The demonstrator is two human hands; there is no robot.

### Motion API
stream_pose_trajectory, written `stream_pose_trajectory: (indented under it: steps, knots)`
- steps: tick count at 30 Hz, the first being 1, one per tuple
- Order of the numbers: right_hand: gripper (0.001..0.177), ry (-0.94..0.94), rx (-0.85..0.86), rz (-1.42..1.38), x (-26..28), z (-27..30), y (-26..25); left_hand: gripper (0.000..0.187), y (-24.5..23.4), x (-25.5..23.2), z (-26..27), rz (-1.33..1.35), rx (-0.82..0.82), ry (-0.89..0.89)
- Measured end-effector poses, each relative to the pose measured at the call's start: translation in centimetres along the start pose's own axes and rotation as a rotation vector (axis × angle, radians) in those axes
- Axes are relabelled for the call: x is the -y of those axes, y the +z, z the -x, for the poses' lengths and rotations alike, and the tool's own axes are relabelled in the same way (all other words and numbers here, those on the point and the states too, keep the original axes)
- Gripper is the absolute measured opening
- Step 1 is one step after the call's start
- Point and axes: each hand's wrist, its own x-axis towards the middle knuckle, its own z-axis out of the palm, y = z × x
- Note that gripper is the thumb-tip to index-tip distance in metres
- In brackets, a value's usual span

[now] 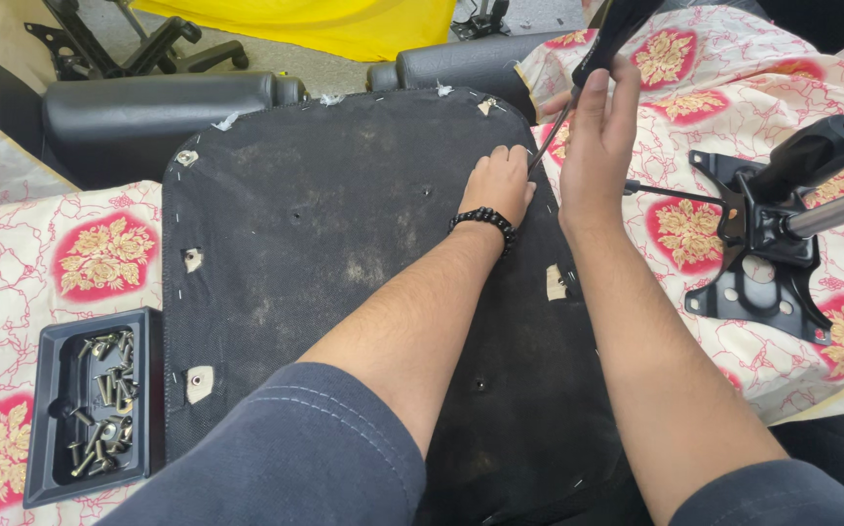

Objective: The person uses a screwdriver to tighten screws into the underside of a black chair seat. They then position a black metal chair base with a gas lift onto the seat and begin fastening it with screws.

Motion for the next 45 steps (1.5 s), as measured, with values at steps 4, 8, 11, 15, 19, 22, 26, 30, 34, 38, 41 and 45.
stream_pose_trajectory:
  steps: [4, 8, 11, 15, 19, 22, 26, 30, 34, 38, 41, 45]
  knots:
    - [0.042, 0.114, -0.055, -0.073, 0.5, 0.0, 0.2, 0.021, -0.7, 1.3, 0.5, 0.133, 0.005, 0.091]
    - [0.044, 0.124, -0.067, -0.033, 0.9, 0.4, 1.0, 0.021, -0.3, 1.1, 0.2, 0.064, 0.028, 0.03]
    - [0.046, 0.112, -0.056, 0.041, 1.0, 0.7, 1.4, 0.028, 0.0, 0.7, 0.3, 0.048, 0.022, -0.004]
    - [0.049, 0.074, -0.059, 0.038, 1.0, 1.1, 1.8, 0.03, -0.1, 0.4, 0.3, 0.026, 0.018, -0.018]
    - [0.048, 0.083, -0.108, 0.007, 1.1, 1.4, 1.8, 0.023, 0.0, 0.4, 0.0, 0.106, 0.014, -0.091]
    - [0.048, 0.108, -0.112, 0.007, 1.1, 1.4, 1.5, 0.02, 0.2, 0.5, 0.0, 0.119, -0.004, -0.085]
    - [0.047, 0.115, -0.083, 0.057, 1.4, 1.0, 1.3, 0.022, 0.1, 0.7, 0.1, 0.101, 0.004, -0.043]
    - [0.048, 0.099, -0.103, 0.04, 1.1, 0.7, 1.2, 0.022, 0.2, 0.7, 0.4, 0.069, -0.015, -0.028]
    - [0.047, 0.141, -0.067, -0.025, 0.9, 0.5, 0.8, 0.02, 0.5, 0.4, 0.0, 0.044, -0.027, -0.071]
    - [0.047, 0.167, -0.056, -0.081, 0.6, 0.1, 0.1, 0.015, 0.6, 0.9, 0.0, 0.142, -0.028, -0.086]
    - [0.049, 0.183, -0.041, -0.122, 0.6, 0.0, -0.3, 0.013, 0.6, 1.3, 0.4, 0.177, -0.073, -0.064]
    - [0.052, 0.199, -0.02, -0.134, 0.9, -0.3, -0.7, 0.011, 0.1, 2.1, 1.1, 0.174, -0.099, -0.079]
